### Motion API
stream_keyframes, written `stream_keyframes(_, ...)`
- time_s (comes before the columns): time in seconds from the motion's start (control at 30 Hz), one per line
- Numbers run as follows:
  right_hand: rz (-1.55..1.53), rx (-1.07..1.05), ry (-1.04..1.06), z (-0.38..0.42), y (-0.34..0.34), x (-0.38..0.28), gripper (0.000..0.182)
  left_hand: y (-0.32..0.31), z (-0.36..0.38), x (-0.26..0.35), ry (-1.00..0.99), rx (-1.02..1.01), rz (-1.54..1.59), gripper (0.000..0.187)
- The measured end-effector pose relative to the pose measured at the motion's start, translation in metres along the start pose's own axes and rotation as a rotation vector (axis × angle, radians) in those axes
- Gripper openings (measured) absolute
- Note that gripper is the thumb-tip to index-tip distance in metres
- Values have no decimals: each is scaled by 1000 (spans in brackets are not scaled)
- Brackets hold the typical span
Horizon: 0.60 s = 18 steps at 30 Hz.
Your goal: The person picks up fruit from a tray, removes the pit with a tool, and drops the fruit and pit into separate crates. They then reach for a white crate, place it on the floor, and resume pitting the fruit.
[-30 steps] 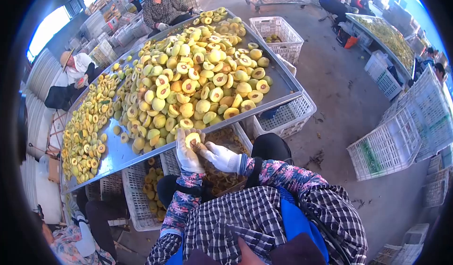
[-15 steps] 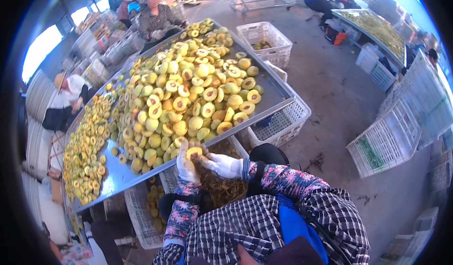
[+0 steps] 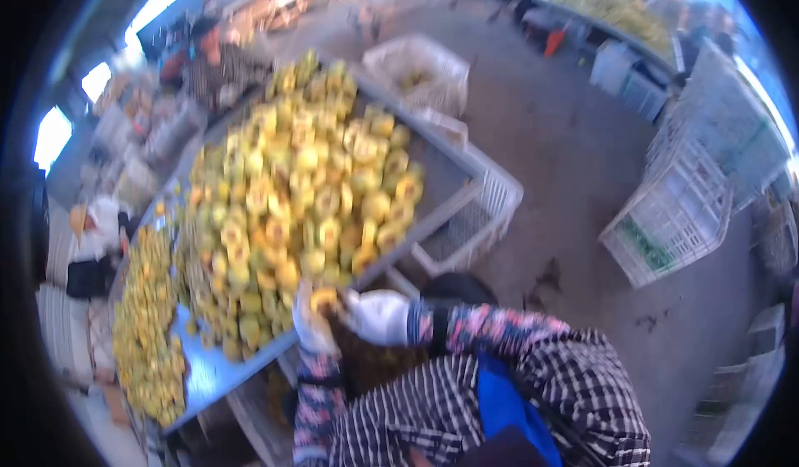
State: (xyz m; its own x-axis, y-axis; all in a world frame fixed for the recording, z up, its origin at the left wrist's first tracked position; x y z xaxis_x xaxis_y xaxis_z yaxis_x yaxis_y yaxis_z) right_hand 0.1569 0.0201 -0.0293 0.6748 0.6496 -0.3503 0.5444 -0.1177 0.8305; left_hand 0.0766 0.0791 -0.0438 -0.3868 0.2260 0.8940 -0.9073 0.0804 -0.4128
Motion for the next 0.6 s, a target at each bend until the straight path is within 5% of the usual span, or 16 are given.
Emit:
stream_keyframes(0.07, 438, 26, 201, 15, -4, -20, 36, -6, 6, 23, -330, -178, -244, 39)
stream_keyframes(0.13, -1158, -178, -434, 3, -3, 2, 40, -6, -2, -10, 141, -120, 378, 34)
stream_keyframes(0.2, -1252, -502, -829, 17, -23, -8, 49, 12, -1, -13, 146, 62, 546, 30)
stream_keyframes(0.27, -1326, -437, -830, 14, -33, -14, 49, 19, -3, -9, 55, 87, 554, 34)
stream_keyframes(0.47, -1176, -386, -779, 19, -19, -21, 43, 15, 11, -17, 212, -9, 612, 30)
stream_keyframes(0.53, -1245, -401, -784, 21, -22, -25, 43, 15, 13, -2, 127, -8, 341, 28)
stream_keyframes(0.6, -1681, -532, -1030, 29, -61, -35, 42, 36, -7, -13, 84, -11, 326, 27)
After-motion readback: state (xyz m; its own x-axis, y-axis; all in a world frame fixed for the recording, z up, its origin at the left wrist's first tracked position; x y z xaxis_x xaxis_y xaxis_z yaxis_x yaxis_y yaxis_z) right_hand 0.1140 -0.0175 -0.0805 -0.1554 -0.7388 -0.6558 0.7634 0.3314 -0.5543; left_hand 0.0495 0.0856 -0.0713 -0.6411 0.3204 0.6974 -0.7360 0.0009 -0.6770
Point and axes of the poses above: each hand's wrist, its own z-axis away from the middle knuckle, its own y-axis out of the back of the hand, x = y × z, the point moved 10 cm from there along -z, towards the middle knuckle, and after that the axes turned 9 degrees about z, right-handed, at the moved point
